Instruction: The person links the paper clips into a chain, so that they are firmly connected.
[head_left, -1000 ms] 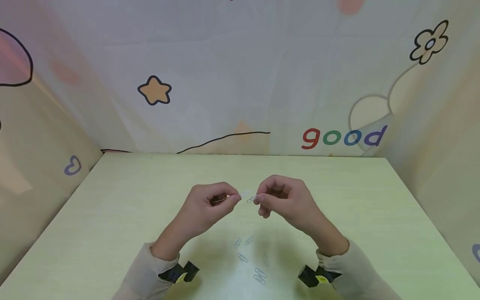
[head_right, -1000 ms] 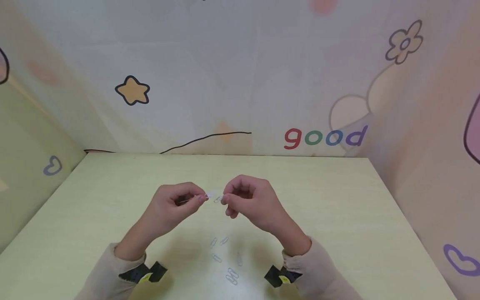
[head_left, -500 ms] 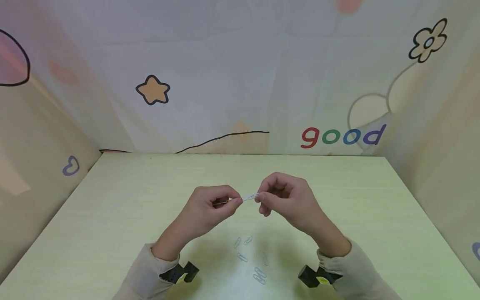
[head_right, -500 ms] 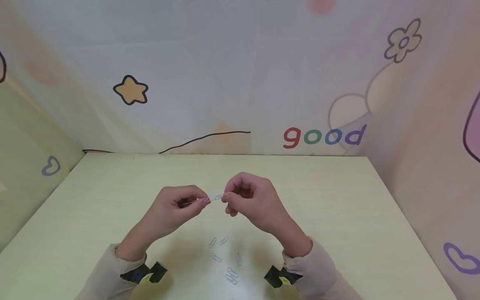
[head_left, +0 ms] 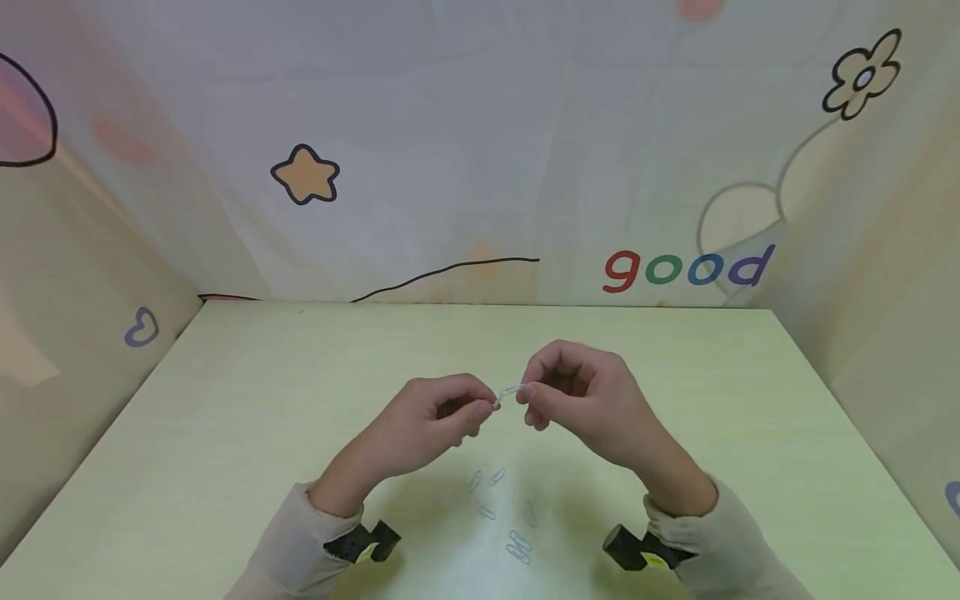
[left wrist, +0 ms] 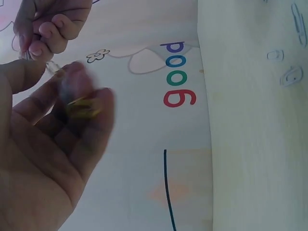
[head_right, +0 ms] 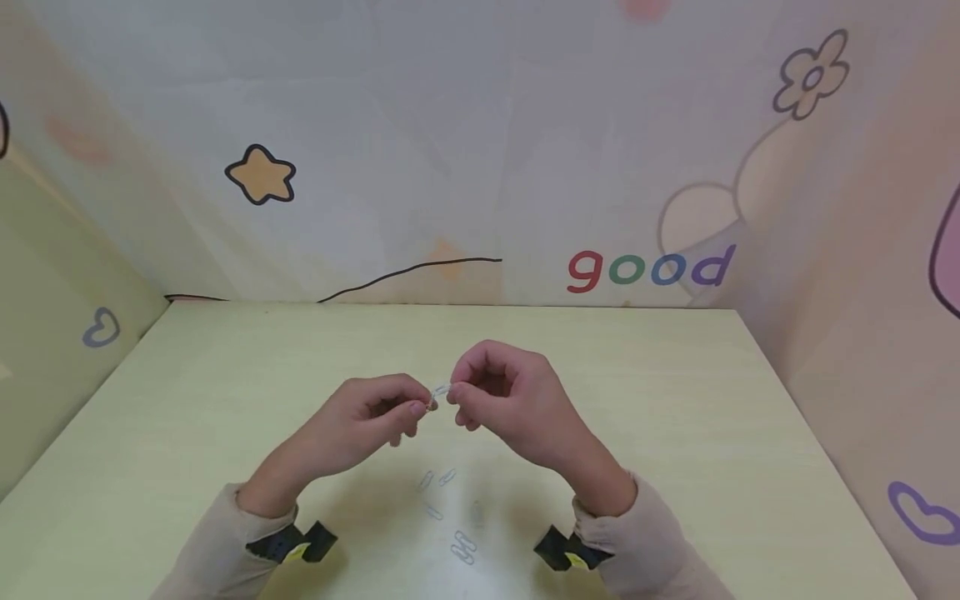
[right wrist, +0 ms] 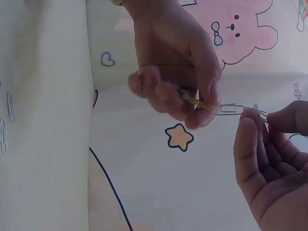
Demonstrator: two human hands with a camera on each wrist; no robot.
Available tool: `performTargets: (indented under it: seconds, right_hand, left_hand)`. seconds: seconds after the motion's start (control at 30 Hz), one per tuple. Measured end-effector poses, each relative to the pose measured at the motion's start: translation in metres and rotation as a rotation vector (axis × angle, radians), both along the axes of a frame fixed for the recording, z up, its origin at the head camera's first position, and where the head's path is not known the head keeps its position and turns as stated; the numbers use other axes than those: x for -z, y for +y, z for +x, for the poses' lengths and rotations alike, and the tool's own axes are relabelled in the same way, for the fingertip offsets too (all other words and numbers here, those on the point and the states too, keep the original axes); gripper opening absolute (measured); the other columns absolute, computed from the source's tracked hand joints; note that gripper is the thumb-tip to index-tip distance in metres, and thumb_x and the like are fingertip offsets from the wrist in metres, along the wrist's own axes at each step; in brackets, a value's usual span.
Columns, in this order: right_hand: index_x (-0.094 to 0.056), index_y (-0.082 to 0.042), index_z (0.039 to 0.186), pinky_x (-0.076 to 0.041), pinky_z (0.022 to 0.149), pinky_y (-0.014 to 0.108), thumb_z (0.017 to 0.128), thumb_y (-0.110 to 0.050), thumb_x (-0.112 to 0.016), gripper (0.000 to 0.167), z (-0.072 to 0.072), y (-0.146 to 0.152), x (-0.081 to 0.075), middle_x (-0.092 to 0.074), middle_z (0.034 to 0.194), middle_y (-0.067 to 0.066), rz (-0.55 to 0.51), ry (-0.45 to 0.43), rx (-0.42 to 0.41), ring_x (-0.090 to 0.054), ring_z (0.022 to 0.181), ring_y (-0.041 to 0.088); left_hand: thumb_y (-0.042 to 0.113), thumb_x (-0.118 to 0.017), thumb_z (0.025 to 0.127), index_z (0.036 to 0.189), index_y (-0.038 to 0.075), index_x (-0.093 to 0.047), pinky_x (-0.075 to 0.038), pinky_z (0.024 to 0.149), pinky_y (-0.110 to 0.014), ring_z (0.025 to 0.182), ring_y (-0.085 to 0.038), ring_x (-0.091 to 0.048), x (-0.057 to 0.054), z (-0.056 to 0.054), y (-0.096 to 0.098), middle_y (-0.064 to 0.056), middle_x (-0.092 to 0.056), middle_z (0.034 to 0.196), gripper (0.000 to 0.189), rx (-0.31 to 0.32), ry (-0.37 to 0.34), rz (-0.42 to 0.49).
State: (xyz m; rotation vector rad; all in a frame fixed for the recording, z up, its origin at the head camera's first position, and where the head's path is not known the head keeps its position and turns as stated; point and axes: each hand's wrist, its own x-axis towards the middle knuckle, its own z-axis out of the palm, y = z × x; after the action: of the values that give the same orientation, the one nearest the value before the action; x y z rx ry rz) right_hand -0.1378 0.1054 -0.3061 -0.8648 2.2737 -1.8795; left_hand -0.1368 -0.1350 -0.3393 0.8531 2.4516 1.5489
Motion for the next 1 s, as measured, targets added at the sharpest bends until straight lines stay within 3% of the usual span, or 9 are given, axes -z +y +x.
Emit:
performTargets:
  seconds: [0.1, 0.23, 0.37, 0.5, 0.6, 0.73, 0.83, 0.93, 1.0]
  right_hand:
    - [-0.065, -0.004, 0.093, -0.057, 0.064, 0.036, 0.092, 0.0, -0.069, 0.006, 0.003, -0.002, -0.001, -0.065, 0.08, 0.01, 0.018, 0.024, -0.007, -0.065, 0.067, 0.027]
    - [-0.064, -0.003, 0.092, -0.056, 0.062, 0.034, 0.092, 0.002, -0.068, 0.007, 0.007, -0.006, -0.001, -0.066, 0.08, 0.011, -0.009, 0.045, -0.048, -0.062, 0.065, 0.026]
    - [-0.063, -0.002, 0.092, -0.054, 0.06, 0.032, 0.093, 0.002, -0.067, 0.006, 0.009, -0.009, -0.001, -0.065, 0.077, 0.011, -0.025, 0.052, -0.081, -0.06, 0.063, 0.024]
    - [-0.064, -0.001, 0.093, -0.053, 0.058, 0.031, 0.093, 0.001, -0.066, 0.003, 0.01, -0.008, 0.0, -0.061, 0.072, 0.007, -0.003, 0.066, -0.077, -0.06, 0.062, 0.024]
    - [-0.064, -0.003, 0.093, -0.052, 0.057, 0.032, 0.093, 0.001, -0.066, 0.004, 0.01, -0.007, 0.001, -0.061, 0.072, 0.005, 0.0, 0.089, -0.079, -0.061, 0.062, 0.024]
    - [-0.064, -0.005, 0.094, -0.053, 0.057, 0.032, 0.093, 0.004, -0.064, 0.009, 0.009, -0.006, 0.002, -0.061, 0.074, 0.005, -0.01, 0.124, -0.089, -0.062, 0.063, 0.023]
    - [-0.063, -0.004, 0.095, -0.054, 0.06, 0.032, 0.093, 0.005, -0.063, 0.009, 0.006, -0.007, 0.005, -0.06, 0.077, 0.006, 0.004, 0.127, -0.09, -0.062, 0.065, 0.023]
    - [-0.063, -0.005, 0.096, -0.054, 0.061, 0.033, 0.094, 0.003, -0.063, 0.008, -0.001, -0.009, 0.012, -0.06, 0.08, 0.006, 0.077, 0.105, -0.065, -0.062, 0.066, 0.023]
    - [-0.063, -0.008, 0.096, -0.053, 0.062, 0.032, 0.096, -0.001, -0.063, 0.007, -0.006, -0.01, 0.019, -0.06, 0.08, 0.004, 0.178, 0.078, -0.046, -0.061, 0.067, 0.021]
  left_hand:
    - [0.024, -0.056, 0.106, 0.118, 0.013, -0.067, -0.055, 0.079, -0.035, 0.087, -0.017, -0.066, 0.003, -0.001, 0.002, 0.001, -0.067, 0.096, 0.019, 0.072, -0.037, 0.011]
    - [0.018, -0.053, 0.107, 0.121, 0.01, -0.066, -0.052, 0.092, -0.04, 0.102, -0.021, -0.064, 0.006, -0.001, 0.004, -0.002, -0.068, 0.108, 0.021, 0.158, -0.048, 0.142]
    - [0.012, -0.052, 0.105, 0.111, 0.002, -0.067, -0.051, 0.093, -0.044, 0.099, -0.028, -0.063, 0.004, 0.0, 0.006, -0.01, -0.068, 0.102, 0.019, 0.232, -0.063, 0.307]
    - [0.011, -0.052, 0.105, 0.1, -0.002, -0.065, -0.052, 0.088, -0.044, 0.088, -0.029, -0.065, 0.003, 0.001, 0.005, -0.015, -0.068, 0.09, 0.019, 0.278, -0.113, 0.397]
    - [0.012, -0.052, 0.105, 0.096, -0.004, -0.063, -0.055, 0.083, -0.043, 0.079, -0.024, -0.066, 0.003, 0.002, 0.003, -0.014, -0.067, 0.083, 0.02, 0.29, -0.158, 0.421]
    - [0.011, -0.054, 0.104, 0.093, -0.006, -0.059, -0.056, 0.061, -0.035, 0.055, -0.016, -0.054, -0.001, 0.004, 0.002, -0.009, -0.058, 0.072, 0.021, 0.299, -0.234, 0.463]
    - [0.01, -0.056, 0.102, 0.093, -0.005, -0.059, -0.041, 0.043, -0.025, 0.045, -0.014, -0.034, -0.003, 0.004, -0.002, -0.003, -0.046, 0.064, 0.019, 0.268, -0.256, 0.474]
    - [0.011, -0.058, 0.101, 0.091, 0.001, -0.062, -0.024, 0.042, -0.023, 0.046, -0.014, -0.024, -0.006, 0.002, -0.007, -0.001, -0.036, 0.06, 0.014, 0.198, -0.233, 0.456]
    - [0.009, -0.058, 0.1, 0.091, 0.003, -0.063, -0.02, 0.043, -0.024, 0.047, -0.015, -0.022, -0.007, 0.001, -0.011, -0.001, -0.033, 0.059, 0.012, 0.159, -0.206, 0.449]
